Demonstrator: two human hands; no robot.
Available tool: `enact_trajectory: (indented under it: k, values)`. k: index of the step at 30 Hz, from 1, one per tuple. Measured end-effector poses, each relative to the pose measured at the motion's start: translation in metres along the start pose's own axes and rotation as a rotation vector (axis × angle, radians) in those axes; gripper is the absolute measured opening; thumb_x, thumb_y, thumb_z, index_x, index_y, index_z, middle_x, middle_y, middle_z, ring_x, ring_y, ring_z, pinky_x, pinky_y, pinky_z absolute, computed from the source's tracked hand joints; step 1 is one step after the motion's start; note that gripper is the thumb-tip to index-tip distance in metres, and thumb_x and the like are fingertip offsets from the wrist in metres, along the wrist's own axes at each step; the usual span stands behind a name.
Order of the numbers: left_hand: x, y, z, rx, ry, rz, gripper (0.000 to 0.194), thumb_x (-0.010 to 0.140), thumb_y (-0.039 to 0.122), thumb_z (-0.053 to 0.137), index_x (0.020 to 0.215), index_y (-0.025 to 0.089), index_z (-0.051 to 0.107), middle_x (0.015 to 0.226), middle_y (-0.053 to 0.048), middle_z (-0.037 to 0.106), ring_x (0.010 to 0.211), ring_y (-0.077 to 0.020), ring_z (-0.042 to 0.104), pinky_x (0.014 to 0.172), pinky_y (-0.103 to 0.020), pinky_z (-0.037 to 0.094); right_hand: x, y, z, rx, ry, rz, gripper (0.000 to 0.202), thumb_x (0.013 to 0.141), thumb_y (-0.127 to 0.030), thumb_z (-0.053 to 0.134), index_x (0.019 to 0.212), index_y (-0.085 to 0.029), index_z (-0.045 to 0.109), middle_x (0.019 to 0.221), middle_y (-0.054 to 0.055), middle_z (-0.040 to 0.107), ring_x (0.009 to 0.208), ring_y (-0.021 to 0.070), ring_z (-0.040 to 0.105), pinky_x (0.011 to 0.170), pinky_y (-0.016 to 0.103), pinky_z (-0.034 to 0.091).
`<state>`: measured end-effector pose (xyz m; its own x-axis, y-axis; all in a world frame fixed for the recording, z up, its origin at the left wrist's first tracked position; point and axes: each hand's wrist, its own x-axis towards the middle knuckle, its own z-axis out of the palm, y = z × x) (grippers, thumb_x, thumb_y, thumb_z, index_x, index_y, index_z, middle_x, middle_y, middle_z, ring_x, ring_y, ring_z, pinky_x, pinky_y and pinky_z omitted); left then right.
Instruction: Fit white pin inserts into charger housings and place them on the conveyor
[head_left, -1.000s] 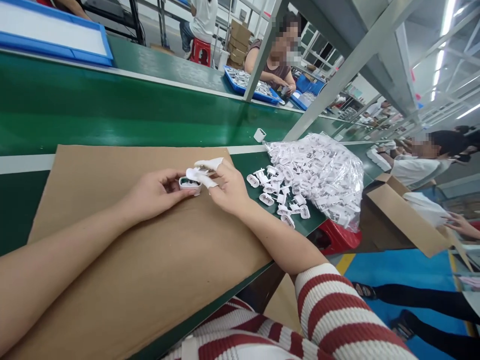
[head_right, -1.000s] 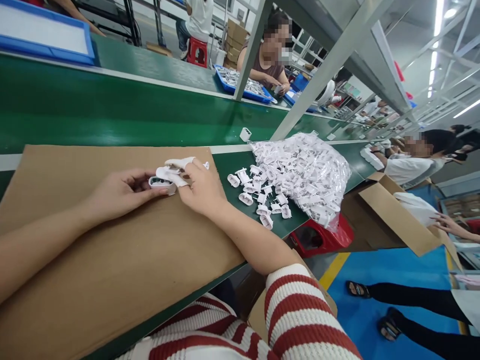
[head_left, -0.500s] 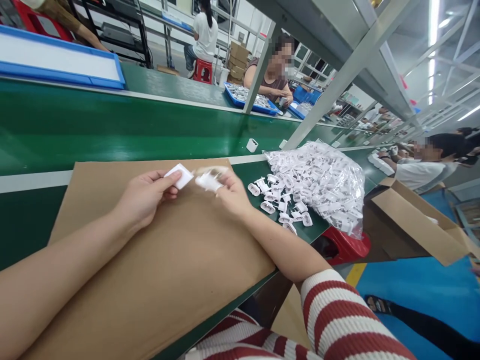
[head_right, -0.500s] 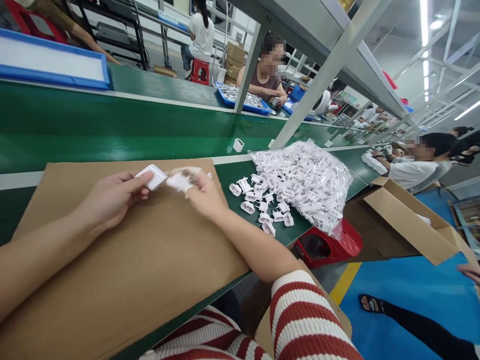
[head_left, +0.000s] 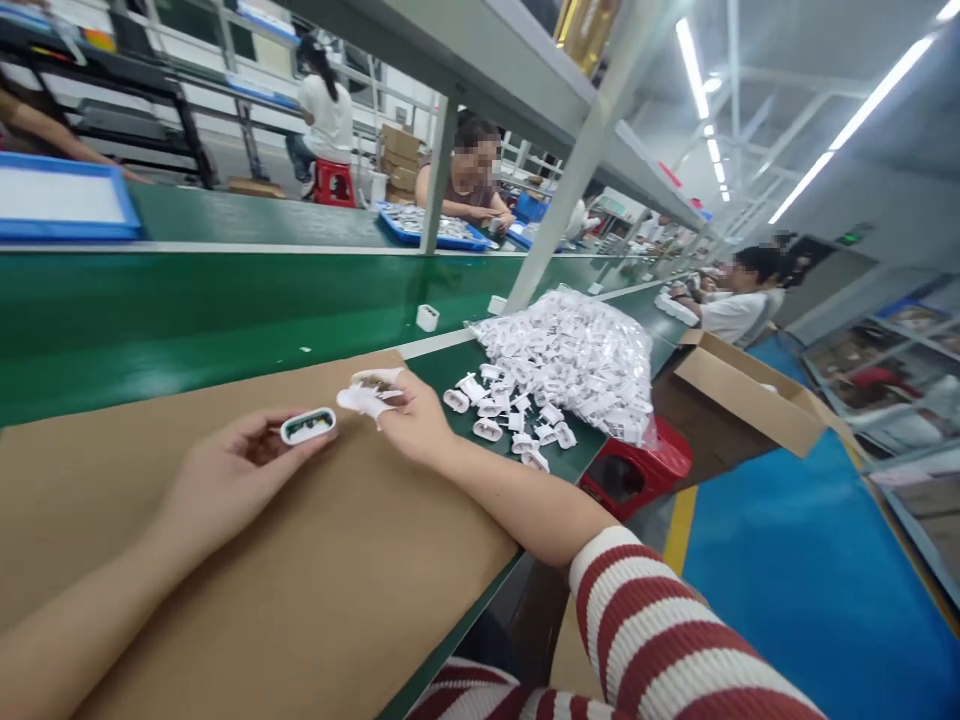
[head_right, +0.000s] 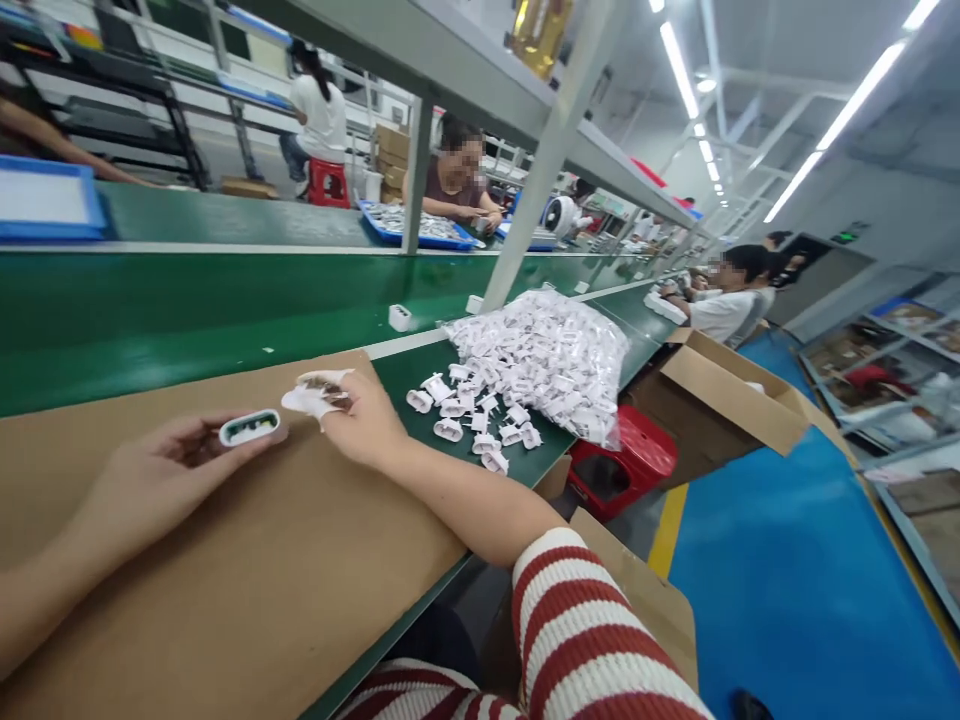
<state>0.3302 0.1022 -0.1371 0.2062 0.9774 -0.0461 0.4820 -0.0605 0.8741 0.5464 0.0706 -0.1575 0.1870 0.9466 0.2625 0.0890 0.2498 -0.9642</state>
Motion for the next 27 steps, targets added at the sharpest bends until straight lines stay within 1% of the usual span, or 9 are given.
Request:
enact_trajectory:
  k: [4, 7, 9, 12, 16, 18, 22, 25, 27]
  values:
    - [0.003, 0.001, 0.006, 0.108, -0.087, -0.029, 0.075, 0.055, 0.089, 0.078, 0.109, 0.037, 0.079, 0.092, -0.002, 0.078, 0.084, -0.0296, 0.071, 0.064, -0.033, 0.052, 0.006, 0.006, -0.004, -0.047, 0.015, -0.062, 0.034, 0.088, -0.033, 0.082, 0.122, -0.027, 0.078, 0.129, 0.005, 0.074, 0.107, 0.0190, 0.076, 0.097, 0.033, 0.065]
    - [0.005, -0.001, 0.008, 0.145, -0.109, 0.023, 0.073, 0.060, 0.090, 0.075, 0.108, 0.036, 0.077, 0.085, -0.001, 0.075, 0.078, -0.0288, 0.068, 0.062, -0.034, 0.049, 0.006, 0.007, -0.005, -0.080, -0.009, -0.084, 0.032, 0.092, -0.032, 0.078, 0.123, -0.028, 0.079, 0.130, 0.006, 0.075, 0.111, 0.0187, 0.076, 0.105, 0.035, 0.062]
    - [0.003, -0.005, 0.010, 0.147, -0.106, 0.031, 0.072, 0.064, 0.090, 0.073, 0.110, 0.034, 0.076, 0.082, -0.002, 0.073, 0.076, -0.0284, 0.066, 0.062, -0.034, 0.048, 0.005, 0.008, -0.005, -0.106, -0.043, -0.061, 0.031, 0.092, -0.032, 0.078, 0.122, -0.028, 0.080, 0.128, 0.005, 0.077, 0.112, 0.0189, 0.077, 0.107, 0.036, 0.061]
    - [-0.006, -0.013, 0.013, 0.147, -0.090, 0.038, 0.072, 0.070, 0.087, 0.071, 0.113, 0.030, 0.076, 0.079, -0.003, 0.070, 0.073, -0.0260, 0.063, 0.062, -0.033, 0.046, 0.001, 0.008, -0.005, -0.097, -0.114, -0.003, 0.033, 0.089, -0.031, 0.080, 0.122, -0.026, 0.080, 0.123, 0.005, 0.080, 0.113, 0.0198, 0.077, 0.109, 0.038, 0.060]
    - [-0.017, -0.020, 0.020, 0.097, -0.052, 0.085, 0.069, 0.073, 0.075, 0.079, 0.123, 0.028, 0.074, 0.079, -0.001, 0.067, 0.073, -0.0220, 0.061, 0.065, -0.031, 0.046, -0.008, 0.007, -0.005, -0.097, -0.182, 0.027, 0.034, 0.090, -0.034, 0.080, 0.123, -0.025, 0.079, 0.120, 0.005, 0.081, 0.109, 0.0199, 0.078, 0.111, 0.041, 0.059]
    - [-0.018, -0.022, 0.022, 0.050, -0.049, 0.086, 0.066, 0.074, 0.072, 0.081, 0.123, 0.028, 0.076, 0.079, -0.002, 0.066, 0.072, -0.0212, 0.060, 0.065, -0.031, 0.046, -0.012, 0.006, -0.006, -0.139, -0.187, -0.034, 0.031, 0.093, -0.034, 0.077, 0.122, -0.026, 0.079, 0.122, 0.004, 0.080, 0.111, 0.0200, 0.077, 0.113, 0.043, 0.057]
    - [-0.018, -0.024, 0.024, -0.007, -0.090, 0.095, 0.062, 0.077, 0.069, 0.080, 0.121, 0.026, 0.080, 0.077, -0.003, 0.066, 0.067, -0.0202, 0.056, 0.059, -0.032, 0.043, -0.021, -0.001, -0.005, -0.282, -0.163, -0.191, 0.028, 0.097, -0.031, 0.071, 0.124, -0.030, 0.078, 0.125, 0.003, 0.079, 0.114, 0.0201, 0.074, 0.114, 0.043, 0.055]
    - [-0.020, -0.025, 0.024, -0.019, -0.088, 0.126, 0.056, 0.078, 0.069, 0.081, 0.110, 0.023, 0.081, 0.072, -0.003, 0.063, 0.063, -0.0189, 0.053, 0.055, -0.032, 0.039, -0.024, -0.011, -0.001, -0.392, -0.235, -0.235, 0.028, 0.099, -0.026, 0.066, 0.123, -0.032, 0.078, 0.125, 0.002, 0.079, 0.114, 0.0211, 0.072, 0.111, 0.043, 0.055]
    - [-0.021, -0.025, 0.024, -0.048, -0.097, 0.157, 0.053, 0.080, 0.069, 0.081, 0.105, 0.023, 0.081, 0.077, -0.005, 0.067, 0.065, -0.0193, 0.055, 0.056, -0.032, 0.040, -0.025, -0.017, 0.001, -0.463, -0.301, -0.261, 0.030, 0.099, -0.021, 0.062, 0.122, -0.031, 0.078, 0.126, 0.003, 0.079, 0.116, 0.0225, 0.070, 0.112, 0.044, 0.053]
